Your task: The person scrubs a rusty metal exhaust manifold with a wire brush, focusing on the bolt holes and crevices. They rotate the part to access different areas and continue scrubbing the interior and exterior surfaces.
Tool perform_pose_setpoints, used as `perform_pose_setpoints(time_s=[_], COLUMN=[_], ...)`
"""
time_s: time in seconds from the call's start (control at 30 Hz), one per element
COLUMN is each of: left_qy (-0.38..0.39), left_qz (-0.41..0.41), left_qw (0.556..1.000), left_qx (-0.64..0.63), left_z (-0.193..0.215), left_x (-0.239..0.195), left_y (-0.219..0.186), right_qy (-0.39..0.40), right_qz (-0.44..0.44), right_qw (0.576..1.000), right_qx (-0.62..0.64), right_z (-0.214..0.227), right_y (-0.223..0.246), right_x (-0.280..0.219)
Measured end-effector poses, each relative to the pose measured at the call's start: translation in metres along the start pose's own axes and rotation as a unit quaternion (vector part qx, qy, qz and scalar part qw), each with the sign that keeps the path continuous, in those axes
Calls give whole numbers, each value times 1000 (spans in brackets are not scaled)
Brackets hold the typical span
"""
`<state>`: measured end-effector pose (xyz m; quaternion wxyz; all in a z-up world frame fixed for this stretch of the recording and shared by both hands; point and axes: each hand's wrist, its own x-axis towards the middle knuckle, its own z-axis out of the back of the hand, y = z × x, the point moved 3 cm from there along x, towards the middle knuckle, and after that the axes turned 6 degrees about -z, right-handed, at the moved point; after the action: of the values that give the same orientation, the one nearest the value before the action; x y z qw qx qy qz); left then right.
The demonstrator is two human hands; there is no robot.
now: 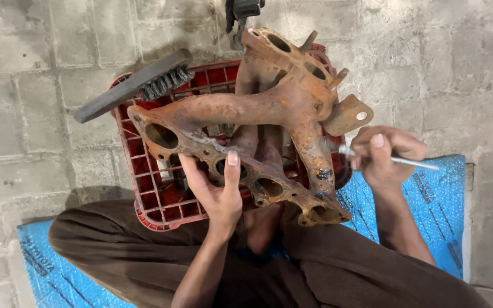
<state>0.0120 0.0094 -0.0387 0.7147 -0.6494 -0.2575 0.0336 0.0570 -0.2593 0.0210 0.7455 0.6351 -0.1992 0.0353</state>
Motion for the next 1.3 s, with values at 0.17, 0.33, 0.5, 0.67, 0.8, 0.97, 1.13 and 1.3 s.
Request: perform_pose_setpoints(time_s=[0.17, 0.33, 0.5, 0.67, 0.8, 0.97, 1.13, 1.3], left_qy=[-24, -21, -9, -15, -40, -43, 20, 187], left_qz=[2, 10, 17, 53, 68, 148, 80, -39], left_qw=[1000, 999, 1000, 998, 996, 987, 997, 974], left_qx=[-11, -41, 0, -43, -47, -47, 6, 123], left_z=[-2, -9, -2, -9, -9, -9, -11, -9], left_x=[-1, 19, 4, 29, 46, 79, 108, 145], left_y=[7, -12, -11, -39, -41, -59, -64, -54], right_qy=[76, 109, 167, 175, 223, 231, 248, 164], right_qz=[73, 95, 53, 32, 25, 83, 132, 70], right_qw=[989, 987, 985, 984, 973, 968, 957, 984], right_qx=[104, 69, 11, 12, 62, 51, 77, -5], right_z=[10, -3, 11, 11, 5, 3, 3, -3], right_y=[-26, 2, 13, 20, 30, 19, 25, 37], right_x=[-3, 11, 6, 3, -3, -21, -33, -36])
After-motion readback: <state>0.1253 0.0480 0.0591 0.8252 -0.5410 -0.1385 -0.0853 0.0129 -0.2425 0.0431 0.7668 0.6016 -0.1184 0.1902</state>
